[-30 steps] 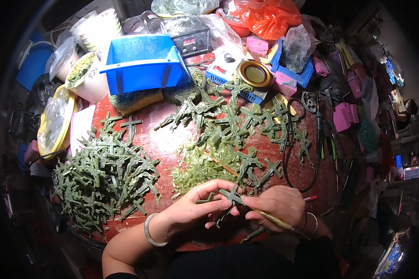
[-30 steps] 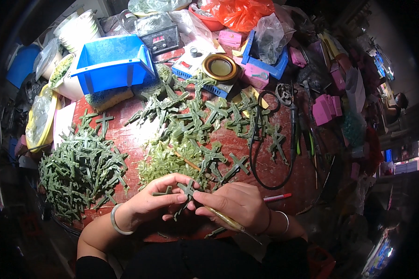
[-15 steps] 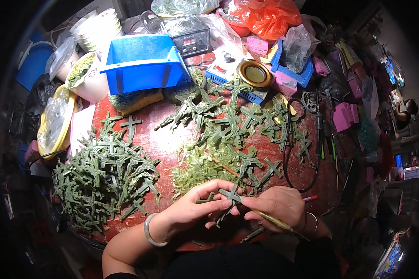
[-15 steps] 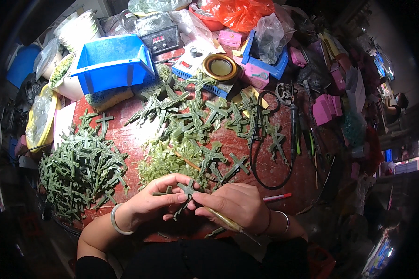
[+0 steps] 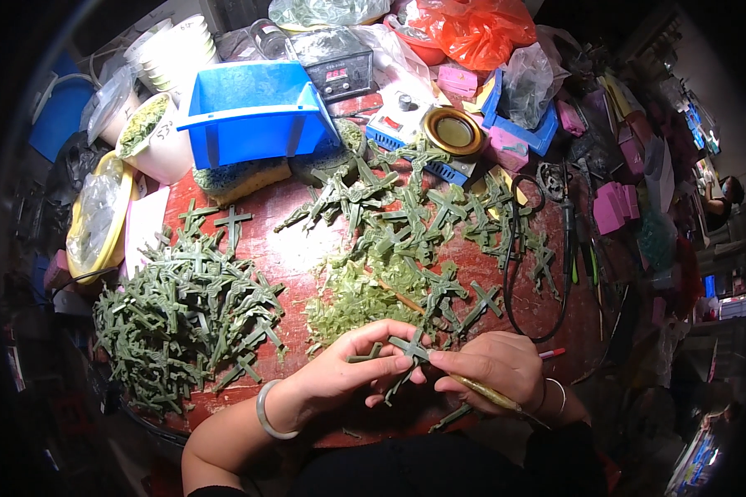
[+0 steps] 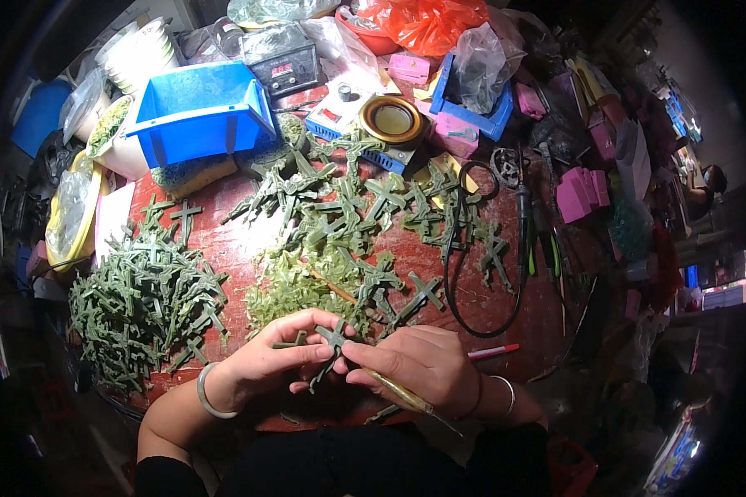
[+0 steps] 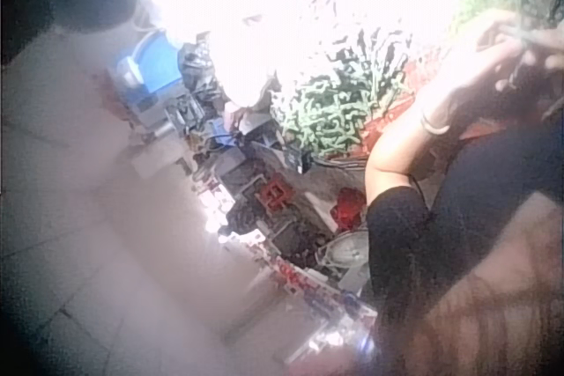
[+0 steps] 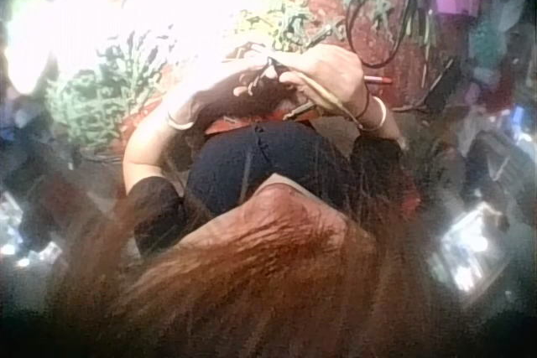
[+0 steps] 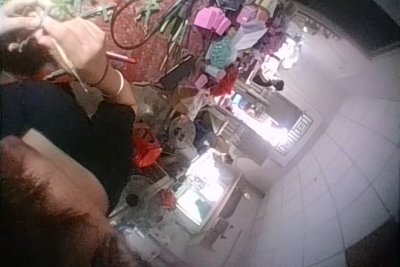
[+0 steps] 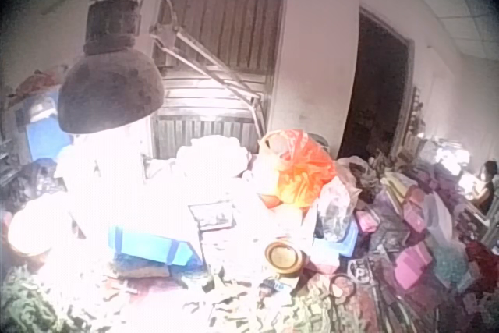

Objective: The person carves green wax crosses using a sharp tool, removing excess material from each cross and placing them in a pile on the table.

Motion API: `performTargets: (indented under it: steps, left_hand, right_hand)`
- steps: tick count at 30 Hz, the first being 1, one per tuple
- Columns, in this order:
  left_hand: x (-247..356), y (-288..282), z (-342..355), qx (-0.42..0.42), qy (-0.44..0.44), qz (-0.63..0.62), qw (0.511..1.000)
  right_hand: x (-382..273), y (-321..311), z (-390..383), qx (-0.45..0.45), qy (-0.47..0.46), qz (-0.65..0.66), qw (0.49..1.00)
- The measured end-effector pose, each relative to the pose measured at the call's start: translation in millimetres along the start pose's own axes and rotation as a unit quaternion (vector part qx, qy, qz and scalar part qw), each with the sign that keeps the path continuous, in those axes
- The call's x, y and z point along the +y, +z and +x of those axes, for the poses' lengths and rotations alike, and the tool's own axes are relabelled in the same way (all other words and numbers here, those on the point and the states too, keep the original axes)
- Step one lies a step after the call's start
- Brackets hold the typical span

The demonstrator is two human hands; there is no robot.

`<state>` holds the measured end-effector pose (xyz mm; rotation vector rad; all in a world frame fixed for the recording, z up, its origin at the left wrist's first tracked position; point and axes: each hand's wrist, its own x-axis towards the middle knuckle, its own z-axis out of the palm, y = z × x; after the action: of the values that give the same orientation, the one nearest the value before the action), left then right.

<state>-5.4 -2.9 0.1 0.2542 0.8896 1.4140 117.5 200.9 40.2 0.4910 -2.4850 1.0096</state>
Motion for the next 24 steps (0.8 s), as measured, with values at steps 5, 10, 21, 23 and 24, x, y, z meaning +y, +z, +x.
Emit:
performTargets:
  steps: [5, 10, 21, 23, 24]
  left_hand:
    - [1.0, 0.0, 0.0, -0.002, 0.0, 0.0, 1.0]
    - [0.8, 1.5, -0.7, -0.008, 0.005, -0.005, 1.0]
    - [-0.2, 0.2, -1.2, -0.001, -0.001, -0.005, 1.0]
    - [-0.4, -0.4, -1.1, -0.007, 0.003, -0.004, 1.0]
    - [0.1, 0.2, -1.1, -0.007, 0.003, -0.004, 1.0]
  right_hand:
    - [-0.5, 0.1, 0.7, 0.006, -0.002, 0.001, 1.0]
    - [-1.1, -2.2, 1.6, -0.002, 0.001, 0.017, 1.0]
    - [0.2, -2.1, 0.2, -0.003, 0.022, 0.047, 0.999]
    - [-0.1, -3.7, 1.3, -0.008, 0.005, 0.036, 0.999]
    - [0.0, -3.4, 1.2, -0.008, 0.005, 0.036, 0.999]
